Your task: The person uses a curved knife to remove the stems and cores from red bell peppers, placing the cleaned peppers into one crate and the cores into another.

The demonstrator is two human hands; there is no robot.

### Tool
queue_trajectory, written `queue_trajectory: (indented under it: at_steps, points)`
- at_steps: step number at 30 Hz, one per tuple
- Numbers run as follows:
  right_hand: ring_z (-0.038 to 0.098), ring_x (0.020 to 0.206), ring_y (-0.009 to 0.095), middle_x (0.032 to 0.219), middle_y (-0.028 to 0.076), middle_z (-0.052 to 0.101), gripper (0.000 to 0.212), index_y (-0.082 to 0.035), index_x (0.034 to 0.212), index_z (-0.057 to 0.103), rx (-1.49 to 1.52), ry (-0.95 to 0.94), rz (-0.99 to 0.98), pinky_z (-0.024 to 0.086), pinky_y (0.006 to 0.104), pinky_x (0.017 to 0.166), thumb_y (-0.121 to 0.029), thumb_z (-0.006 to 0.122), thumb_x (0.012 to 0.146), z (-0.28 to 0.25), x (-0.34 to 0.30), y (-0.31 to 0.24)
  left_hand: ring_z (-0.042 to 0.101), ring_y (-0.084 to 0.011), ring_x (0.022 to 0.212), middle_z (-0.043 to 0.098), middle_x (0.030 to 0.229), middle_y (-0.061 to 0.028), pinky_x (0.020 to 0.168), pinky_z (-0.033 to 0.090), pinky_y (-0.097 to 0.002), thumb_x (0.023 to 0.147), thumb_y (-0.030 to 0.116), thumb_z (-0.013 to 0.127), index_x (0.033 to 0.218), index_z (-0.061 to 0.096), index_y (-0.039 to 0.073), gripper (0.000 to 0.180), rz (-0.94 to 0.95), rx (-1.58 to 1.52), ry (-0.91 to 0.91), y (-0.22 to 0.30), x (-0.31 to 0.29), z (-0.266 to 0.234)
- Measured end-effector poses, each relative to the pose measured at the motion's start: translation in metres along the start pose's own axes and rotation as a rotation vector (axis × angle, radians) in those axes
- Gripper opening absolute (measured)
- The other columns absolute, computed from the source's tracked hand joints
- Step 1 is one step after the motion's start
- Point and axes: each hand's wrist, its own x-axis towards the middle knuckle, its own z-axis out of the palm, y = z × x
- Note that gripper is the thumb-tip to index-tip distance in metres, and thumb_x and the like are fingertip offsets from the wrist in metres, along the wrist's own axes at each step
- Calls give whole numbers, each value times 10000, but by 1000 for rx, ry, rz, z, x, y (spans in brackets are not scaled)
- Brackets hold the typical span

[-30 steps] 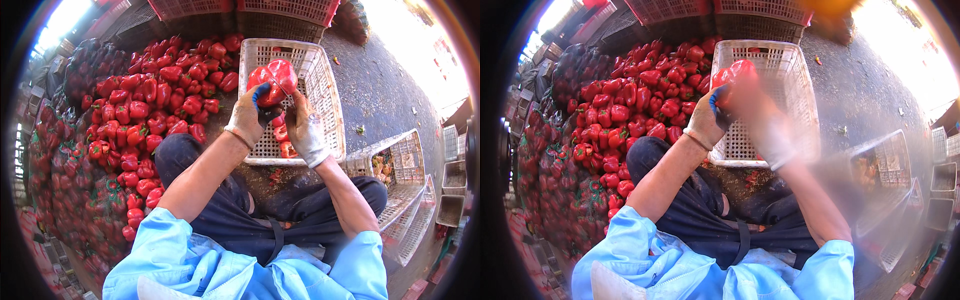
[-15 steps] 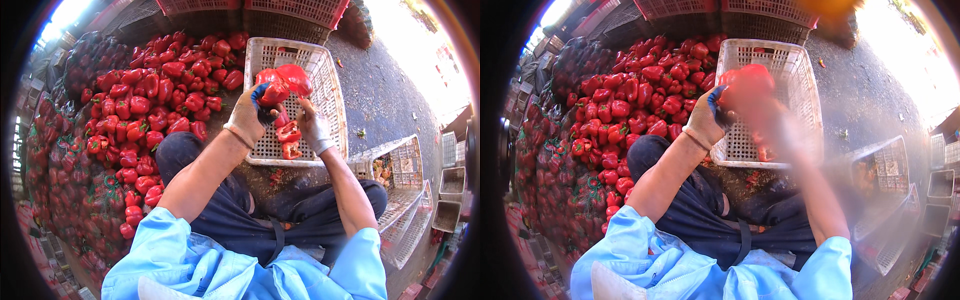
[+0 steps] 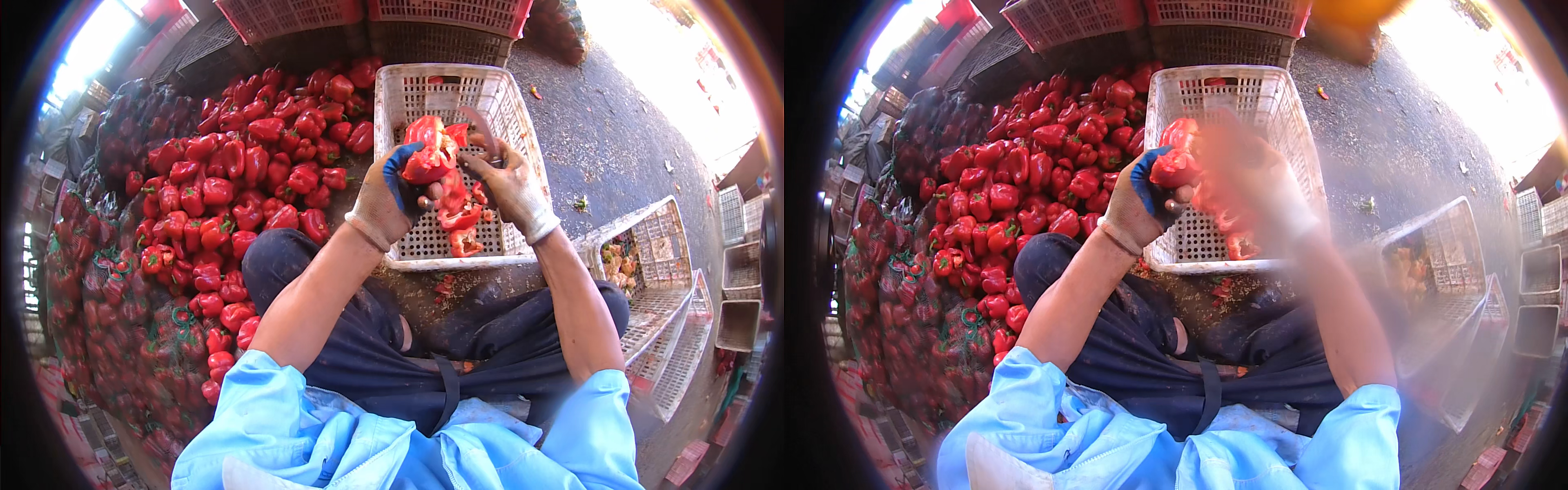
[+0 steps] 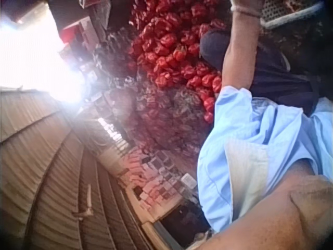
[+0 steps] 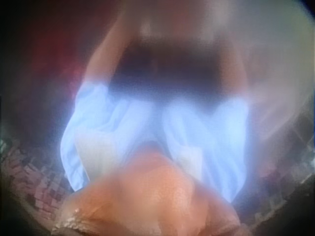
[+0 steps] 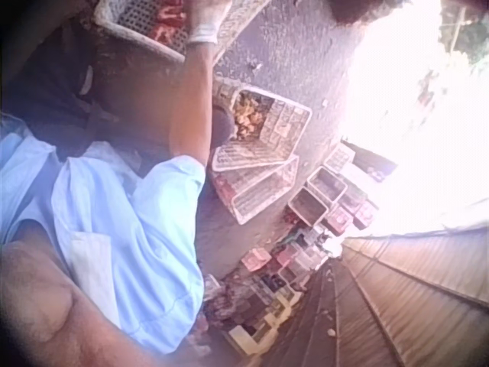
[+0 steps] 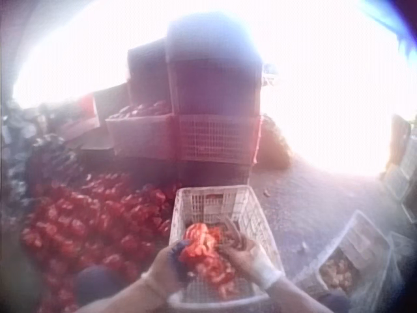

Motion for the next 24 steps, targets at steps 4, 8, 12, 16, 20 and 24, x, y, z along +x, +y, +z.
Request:
queue_trajectory:
  at_steps: [4,8,12,16,20,24]
  points:
    - [464,496,28,773,-24,628,341,-49,1157,677,43,147,141,365,207,424,-326,725,965,-16,1,-7,666,-242,737,706,984,-130,574,521,-302,1025,342,536,1211,644,33,376,-39,-4,-139,3,-3,11]
    - [438,468,28,681,-47,563,280,-45,1060,700,-25,73,32,354,207,414,-314,708,982,-17,-1,-18,716,-284,863,704,1124,-171,709,603,-362,1024,254,574,1282,605,-14,373,38,27,11,-5,-6,12]
    - [448,472,30,670,-42,561,297,-24,1042,715,153,29,136,364,202,419,-317,693,993,-6,-22,-44,670,-237,1111,625,1306,-154,925,591,-380,1026,82,561,1367,536,-37,362,221,214,-172,-13,-9,7]
    - [504,481,43,681,-21,597,364,-3,1093,714,99,-43,222,415,209,415,-353,658,1011,-12,-25,-39,625,-191,1201,614,1329,-121,1026,536,-349,1004,61,599,1412,515,-11,423,330,437,-54,-13,-6,17]
    - [544,495,61,700,0,632,392,-54,1062,718,119,-9,247,434,227,410,-436,645,1014,-15,-21,-23,635,-145,1124,663,1224,-82,1027,502,-329,963,102,666,1411,505,12,485,526,712,-52,-21,-2,14]
    - [532,490,92,678,-3,614,394,-137,977,674,108,41,317,401,244,394,-529,633,1001,-13,-23,-18,625,-144,1104,647,1223,-67,1017,498,-320,935,40,686,1374,500,31,477,563,999,-105,-22,-6,13]
